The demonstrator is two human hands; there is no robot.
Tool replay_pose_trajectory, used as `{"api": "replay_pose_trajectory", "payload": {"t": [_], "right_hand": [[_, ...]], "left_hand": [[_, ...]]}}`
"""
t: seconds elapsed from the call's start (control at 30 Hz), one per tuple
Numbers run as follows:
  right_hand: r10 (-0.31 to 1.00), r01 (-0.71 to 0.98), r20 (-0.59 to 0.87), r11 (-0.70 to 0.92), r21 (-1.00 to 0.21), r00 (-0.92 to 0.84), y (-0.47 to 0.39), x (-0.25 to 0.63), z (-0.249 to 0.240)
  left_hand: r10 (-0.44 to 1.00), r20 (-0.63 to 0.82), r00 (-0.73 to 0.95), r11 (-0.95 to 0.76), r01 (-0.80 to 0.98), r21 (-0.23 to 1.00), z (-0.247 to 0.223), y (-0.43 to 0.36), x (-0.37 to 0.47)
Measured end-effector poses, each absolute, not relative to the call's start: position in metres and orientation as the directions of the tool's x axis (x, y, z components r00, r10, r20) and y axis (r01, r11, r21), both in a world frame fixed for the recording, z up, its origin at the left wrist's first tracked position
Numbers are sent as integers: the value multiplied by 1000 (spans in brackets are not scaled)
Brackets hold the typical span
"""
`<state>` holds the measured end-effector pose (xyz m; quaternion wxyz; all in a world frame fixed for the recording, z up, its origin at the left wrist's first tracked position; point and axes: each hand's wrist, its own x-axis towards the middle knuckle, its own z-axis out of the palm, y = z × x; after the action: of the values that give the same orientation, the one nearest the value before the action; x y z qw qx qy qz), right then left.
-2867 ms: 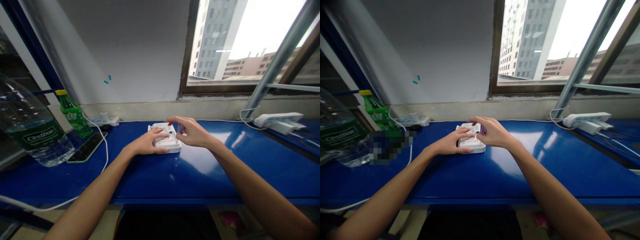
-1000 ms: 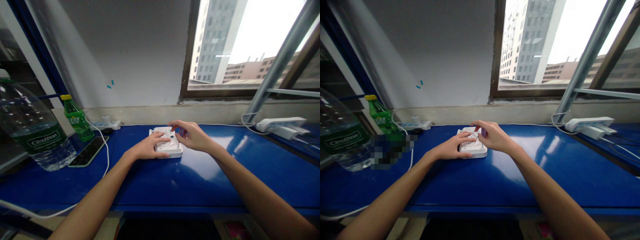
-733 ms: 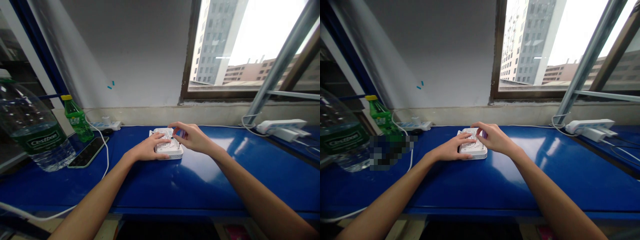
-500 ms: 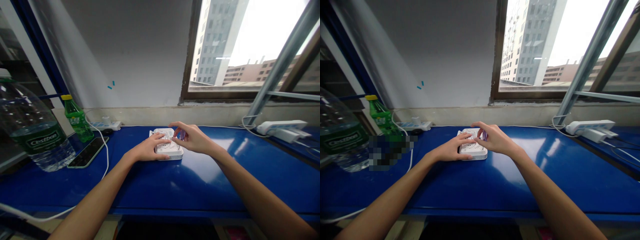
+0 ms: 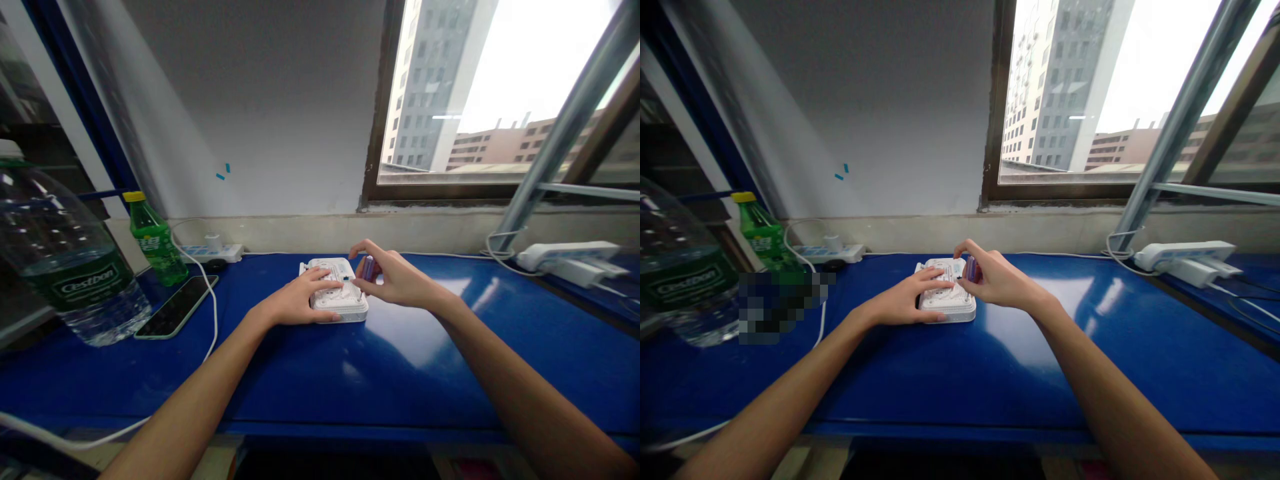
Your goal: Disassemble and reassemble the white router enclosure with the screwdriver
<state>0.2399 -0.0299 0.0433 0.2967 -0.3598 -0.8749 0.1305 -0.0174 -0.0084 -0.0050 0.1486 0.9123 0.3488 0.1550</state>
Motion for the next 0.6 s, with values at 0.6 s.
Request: {"api": "replay_pose_trajectory", "payload": {"t": [0.6], "right_hand": [[768,445,470,637,-629,-435,-29,254,53]], "left_hand": [[648,429,629,-761,563,323,-11,-15,2]]}}
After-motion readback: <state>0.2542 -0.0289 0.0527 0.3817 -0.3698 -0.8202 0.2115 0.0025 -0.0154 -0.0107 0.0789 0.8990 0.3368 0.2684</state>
